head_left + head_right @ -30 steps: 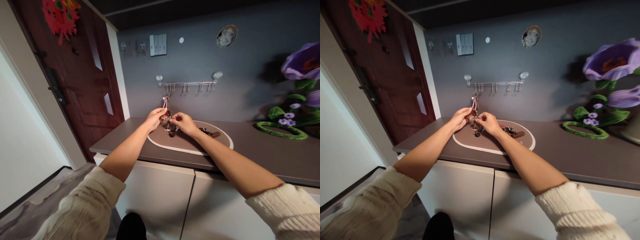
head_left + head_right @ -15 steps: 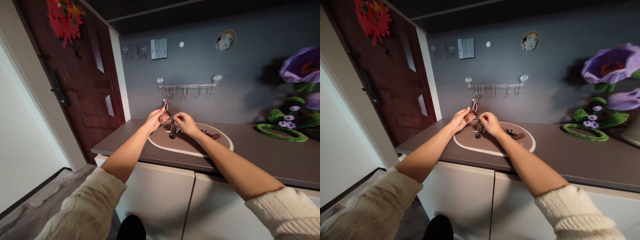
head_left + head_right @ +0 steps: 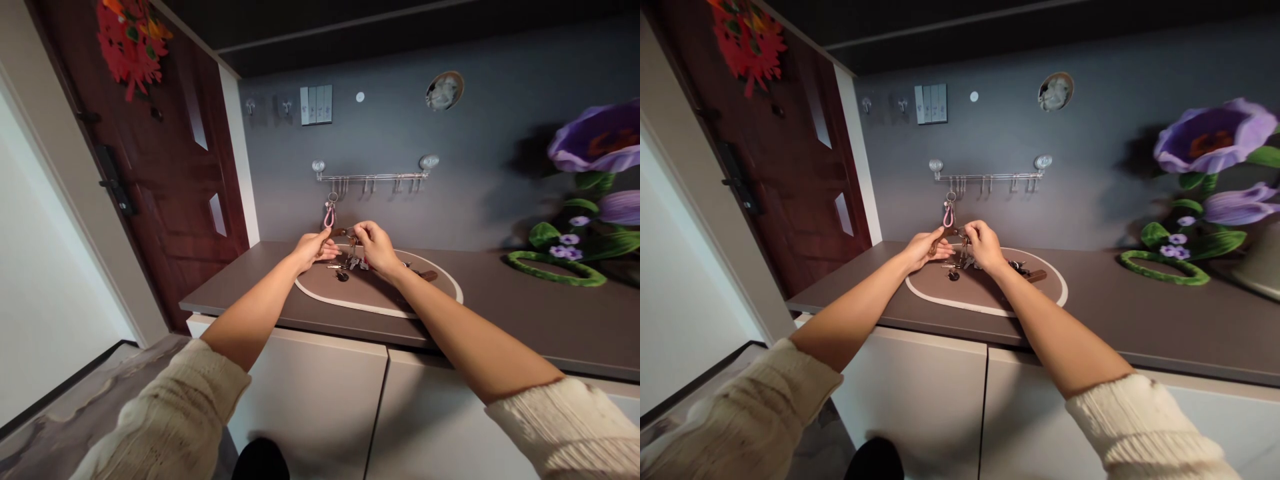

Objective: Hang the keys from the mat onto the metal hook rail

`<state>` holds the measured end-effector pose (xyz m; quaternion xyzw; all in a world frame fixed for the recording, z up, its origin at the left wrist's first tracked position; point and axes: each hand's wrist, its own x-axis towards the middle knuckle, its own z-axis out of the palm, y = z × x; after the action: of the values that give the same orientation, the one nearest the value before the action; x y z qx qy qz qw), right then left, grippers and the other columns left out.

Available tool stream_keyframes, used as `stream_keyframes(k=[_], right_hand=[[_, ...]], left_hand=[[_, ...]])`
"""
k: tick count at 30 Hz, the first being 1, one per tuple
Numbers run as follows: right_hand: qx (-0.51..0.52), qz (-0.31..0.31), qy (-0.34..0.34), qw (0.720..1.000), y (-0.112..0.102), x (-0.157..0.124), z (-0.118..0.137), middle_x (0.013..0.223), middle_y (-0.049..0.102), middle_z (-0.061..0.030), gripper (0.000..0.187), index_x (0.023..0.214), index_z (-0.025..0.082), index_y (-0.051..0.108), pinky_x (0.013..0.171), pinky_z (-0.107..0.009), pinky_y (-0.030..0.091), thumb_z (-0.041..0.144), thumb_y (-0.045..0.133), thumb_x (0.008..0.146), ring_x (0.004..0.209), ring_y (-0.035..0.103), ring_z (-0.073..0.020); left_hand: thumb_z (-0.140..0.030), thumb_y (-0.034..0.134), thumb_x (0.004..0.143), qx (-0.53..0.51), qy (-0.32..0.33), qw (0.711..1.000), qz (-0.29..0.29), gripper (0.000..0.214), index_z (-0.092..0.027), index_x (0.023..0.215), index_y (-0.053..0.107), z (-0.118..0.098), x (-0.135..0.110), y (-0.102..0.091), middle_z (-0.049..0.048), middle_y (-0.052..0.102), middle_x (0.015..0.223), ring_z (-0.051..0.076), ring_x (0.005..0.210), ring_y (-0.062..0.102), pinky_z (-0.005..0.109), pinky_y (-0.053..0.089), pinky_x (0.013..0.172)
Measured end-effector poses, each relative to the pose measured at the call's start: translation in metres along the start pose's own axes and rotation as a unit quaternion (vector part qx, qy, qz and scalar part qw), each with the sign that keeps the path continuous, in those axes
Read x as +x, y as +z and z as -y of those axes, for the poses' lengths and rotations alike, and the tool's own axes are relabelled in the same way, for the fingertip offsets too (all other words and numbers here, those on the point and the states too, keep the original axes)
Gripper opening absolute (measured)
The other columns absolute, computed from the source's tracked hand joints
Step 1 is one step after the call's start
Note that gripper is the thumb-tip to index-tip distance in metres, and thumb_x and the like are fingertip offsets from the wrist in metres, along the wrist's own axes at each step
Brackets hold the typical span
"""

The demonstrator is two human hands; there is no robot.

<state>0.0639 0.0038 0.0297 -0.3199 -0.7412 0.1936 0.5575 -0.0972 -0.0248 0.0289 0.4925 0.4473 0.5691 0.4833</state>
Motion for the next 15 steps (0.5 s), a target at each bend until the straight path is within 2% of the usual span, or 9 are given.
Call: stream_keyframes(k=[5,10,13,15], right_hand=[[0.028,-0.006,0.01,1.0,0.0,0.0009,0.0001,0.072,0.057,-0.0015,0.021,0.079,0.017,0.051,0.066,-0.027,0.042,0.037,0.043,0.081,0.065,0.052,-0.0126],[0.015,0.01,0.01,1.0,-0.001,-0.0001,0.0023,0.07,0.057,-0.0014,0.02,0.079,0.016,0.052,0.063,-0.027,0.042,0.035,0.045,0.08,0.063,0.052,-0.0123],[0.0,0.02,0.002,1.0,-0.0007,-0.001,0.0016,0.073,0.058,-0.0025,0.021,0.08,0.016,0.055,0.065,-0.027,0.043,0.035,0.046,0.079,0.066,0.053,-0.0128],[0.005,0.03,0.001,1.0,0.0,-0.0015,0.0004,0.076,0.059,-0.0032,0.023,0.082,0.016,0.056,0.065,-0.028,0.043,0.037,0.047,0.079,0.067,0.053,-0.013]], left_hand=[[-0.045,0.054,0.075,0.076,0.022,0.997,-0.005,0.036,-0.01,0.071,0.06,0.0044,0.0016,0.0011,0.0091,0.066,0.071,0.014,0.062,0.061,0.027,0.049,0.064],[-0.036,0.061,0.07,0.123,0.129,0.984,-0.007,0.025,-0.014,0.081,0.065,0.0054,0.0032,-0.0004,0.0045,0.066,0.077,0.012,0.067,0.057,0.026,0.043,0.068],[-0.036,0.063,0.068,0.098,0.192,0.976,0.009,0.029,-0.014,0.086,0.065,0.0028,0.0016,0.0006,0.0058,0.066,0.088,0.013,0.077,0.057,0.027,0.042,0.076],[-0.038,0.064,0.066,0.094,0.208,0.973,0.031,0.033,-0.013,0.087,0.065,0.0012,-0.0006,0.0017,0.0063,0.066,0.088,0.013,0.078,0.057,0.028,0.041,0.077]])
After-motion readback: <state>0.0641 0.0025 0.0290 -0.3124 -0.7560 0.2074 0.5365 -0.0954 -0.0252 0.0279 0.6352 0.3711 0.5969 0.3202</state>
